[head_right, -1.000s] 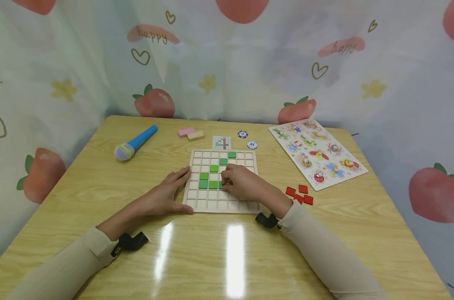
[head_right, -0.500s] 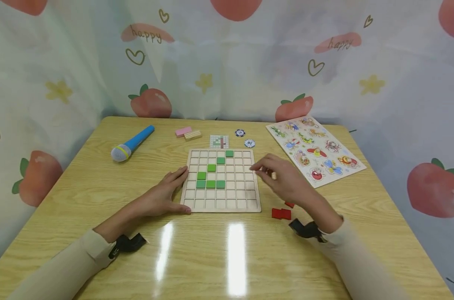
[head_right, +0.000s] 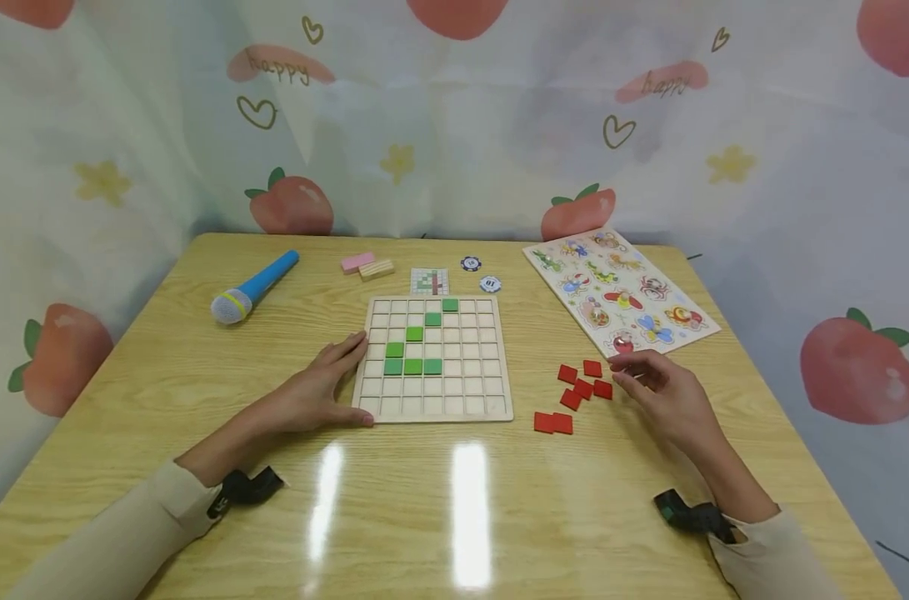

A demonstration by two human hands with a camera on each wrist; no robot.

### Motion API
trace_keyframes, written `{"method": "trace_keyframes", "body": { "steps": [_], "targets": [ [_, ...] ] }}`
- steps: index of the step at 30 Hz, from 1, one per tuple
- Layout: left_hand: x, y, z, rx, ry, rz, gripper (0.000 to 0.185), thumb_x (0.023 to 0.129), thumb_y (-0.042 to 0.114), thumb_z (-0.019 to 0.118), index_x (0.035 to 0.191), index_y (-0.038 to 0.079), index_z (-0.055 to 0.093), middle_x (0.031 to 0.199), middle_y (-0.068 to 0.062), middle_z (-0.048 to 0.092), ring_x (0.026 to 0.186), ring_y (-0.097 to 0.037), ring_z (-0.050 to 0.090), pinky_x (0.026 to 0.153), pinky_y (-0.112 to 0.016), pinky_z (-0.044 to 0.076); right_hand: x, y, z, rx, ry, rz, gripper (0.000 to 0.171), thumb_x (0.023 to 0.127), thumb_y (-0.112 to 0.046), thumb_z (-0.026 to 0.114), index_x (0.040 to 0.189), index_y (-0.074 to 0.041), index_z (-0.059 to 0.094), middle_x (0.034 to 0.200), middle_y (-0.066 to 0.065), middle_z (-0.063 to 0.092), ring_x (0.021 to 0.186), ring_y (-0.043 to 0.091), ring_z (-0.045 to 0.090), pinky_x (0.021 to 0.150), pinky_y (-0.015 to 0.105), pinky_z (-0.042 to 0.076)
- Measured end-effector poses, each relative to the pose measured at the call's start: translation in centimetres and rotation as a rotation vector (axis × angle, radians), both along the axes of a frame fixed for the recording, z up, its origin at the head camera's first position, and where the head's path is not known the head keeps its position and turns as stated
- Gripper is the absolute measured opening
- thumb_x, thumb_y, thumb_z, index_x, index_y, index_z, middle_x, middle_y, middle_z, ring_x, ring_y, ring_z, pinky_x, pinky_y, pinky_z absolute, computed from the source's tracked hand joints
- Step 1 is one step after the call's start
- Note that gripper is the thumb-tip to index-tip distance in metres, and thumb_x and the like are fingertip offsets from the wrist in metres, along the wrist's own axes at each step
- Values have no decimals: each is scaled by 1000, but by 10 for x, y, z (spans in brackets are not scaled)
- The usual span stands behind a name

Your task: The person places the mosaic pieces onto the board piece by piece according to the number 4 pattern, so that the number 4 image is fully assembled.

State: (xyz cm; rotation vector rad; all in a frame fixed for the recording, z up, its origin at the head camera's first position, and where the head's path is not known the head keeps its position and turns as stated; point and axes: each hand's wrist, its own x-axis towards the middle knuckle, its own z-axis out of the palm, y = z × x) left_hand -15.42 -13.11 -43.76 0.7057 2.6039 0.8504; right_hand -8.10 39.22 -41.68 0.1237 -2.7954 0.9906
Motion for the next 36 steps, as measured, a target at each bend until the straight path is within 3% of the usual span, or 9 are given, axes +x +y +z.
{"method": "trace_keyframes", "body": {
  "steps": [4, 7, 12, 23, 36],
  "targets": [
    [-1, -2, -1, 19, 3, -10, 130, 82, 57, 89, 173, 10, 10, 183, -8, 2, 169, -41, 0, 134, -66, 10, 0, 3, -10, 52, -45, -22, 26, 106, -31, 69, 127, -15, 72, 106, 2, 72, 84, -6, 61, 69, 13, 49],
    [-1, 0, -2, 19, 5, -18, 129, 82, 58, 89, 172, 9, 10, 183, -8, 3, 169, -40, 1, 135, -66, 10, 5, 6, -15, 82, -72, -9, 29, 105, -30, 71, 129, -14, 71, 104, 6, 72, 82, -4, 59, 68, 15, 48],
    [-2, 2, -3, 10, 3, -25, 130, 81, 60, 88, 172, 9, 10, 183, -7, 3, 169, -39, 3, 135, -64, 9, 11, 9, -21, 78, -52, 22, 30, 101, -22, 76, 129, -12, 71, 101, 3, 70, 80, -2, 58, 68, 14, 46],
    [-1, -2, 0, -6, -1, -9, 131, 81, 62, 87, 173, 12, 8, 183, -5, 1, 170, -35, 1, 137, -61, 7, 3, 6, -28, 90, 45, 104, 27, 96, -7, 79, 123, -11, 75, 102, 2, 64, 80, -1, 53, 66, 15, 44],
    [1, -1, 3, -12, 10, -16, 130, 82, 60, 87, 173, 10, 9, 183, -7, 2, 170, -36, 3, 136, -62, 7, 1, 0, -25, 150, 47, 90, 21, 97, -8, 78, 117, -6, 74, 98, 5, 63, 76, -2, 49, 62, 17, 42]
  ]
}}
